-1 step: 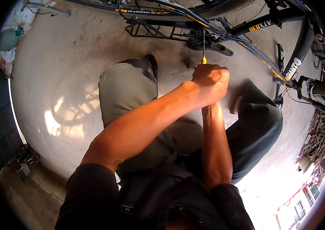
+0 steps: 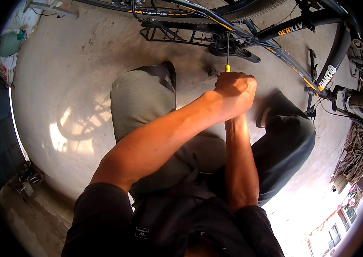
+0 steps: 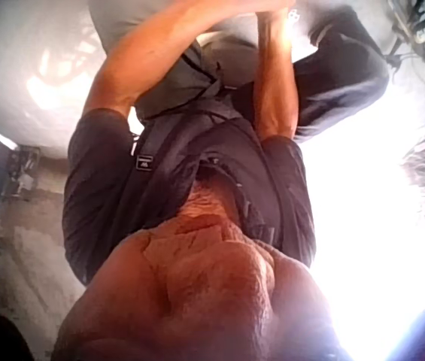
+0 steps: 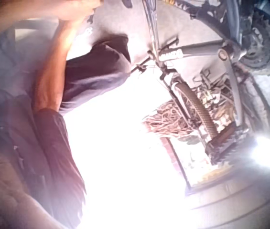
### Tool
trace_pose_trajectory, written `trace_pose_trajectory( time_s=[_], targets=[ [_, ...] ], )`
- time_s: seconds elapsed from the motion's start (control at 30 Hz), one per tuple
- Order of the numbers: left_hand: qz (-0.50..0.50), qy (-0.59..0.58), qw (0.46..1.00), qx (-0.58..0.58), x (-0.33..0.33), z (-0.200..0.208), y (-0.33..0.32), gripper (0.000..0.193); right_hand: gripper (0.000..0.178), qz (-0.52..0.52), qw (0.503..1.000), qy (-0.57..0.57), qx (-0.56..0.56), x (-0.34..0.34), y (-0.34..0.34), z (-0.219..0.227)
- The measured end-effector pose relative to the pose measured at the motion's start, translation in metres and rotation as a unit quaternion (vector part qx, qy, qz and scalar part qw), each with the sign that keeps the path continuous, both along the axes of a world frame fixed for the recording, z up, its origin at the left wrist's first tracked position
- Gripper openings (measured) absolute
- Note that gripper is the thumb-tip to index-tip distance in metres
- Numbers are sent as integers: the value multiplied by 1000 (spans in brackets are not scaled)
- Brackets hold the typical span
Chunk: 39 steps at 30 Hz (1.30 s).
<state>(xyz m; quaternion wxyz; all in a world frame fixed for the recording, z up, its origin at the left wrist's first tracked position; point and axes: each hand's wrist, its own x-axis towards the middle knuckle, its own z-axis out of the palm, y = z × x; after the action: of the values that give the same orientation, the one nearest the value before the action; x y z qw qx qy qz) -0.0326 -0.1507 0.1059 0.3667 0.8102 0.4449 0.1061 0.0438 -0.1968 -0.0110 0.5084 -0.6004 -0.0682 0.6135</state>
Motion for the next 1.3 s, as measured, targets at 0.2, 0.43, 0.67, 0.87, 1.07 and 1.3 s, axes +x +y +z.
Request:
trace_pose_trajectory(
  time_s=[0.2, 0.43, 0.67, 0.87, 1.07, 1.3],
  targets=[
    [3, -7, 1000, 4, -1, -2, -1, 11, 27, 0, 1000, -19, 3, -5, 1, -1],
    [-1, -2, 1000, -7, -3, -1, 1, 11, 27, 4, 1000, -20, 7, -9, 0, 1],
    [-27, 26, 999, -1, -4, -1, 0, 15, 27, -1, 1000, -19, 6, -14, -4, 1],
    [-6, 7, 1000, -1, -2, -2, -1, 15, 27, -2, 1000, -24, 3, -16, -5, 0],
    [-17, -5, 1000, -22, -3, 1, 2, 12, 27, -2, 1000, -24, -2, -16, -5, -3],
    [-32, -21, 999, -31, -7, 6, 2, 9, 27, 3, 998, 55, 4, -8, -7, 1]
  ],
)
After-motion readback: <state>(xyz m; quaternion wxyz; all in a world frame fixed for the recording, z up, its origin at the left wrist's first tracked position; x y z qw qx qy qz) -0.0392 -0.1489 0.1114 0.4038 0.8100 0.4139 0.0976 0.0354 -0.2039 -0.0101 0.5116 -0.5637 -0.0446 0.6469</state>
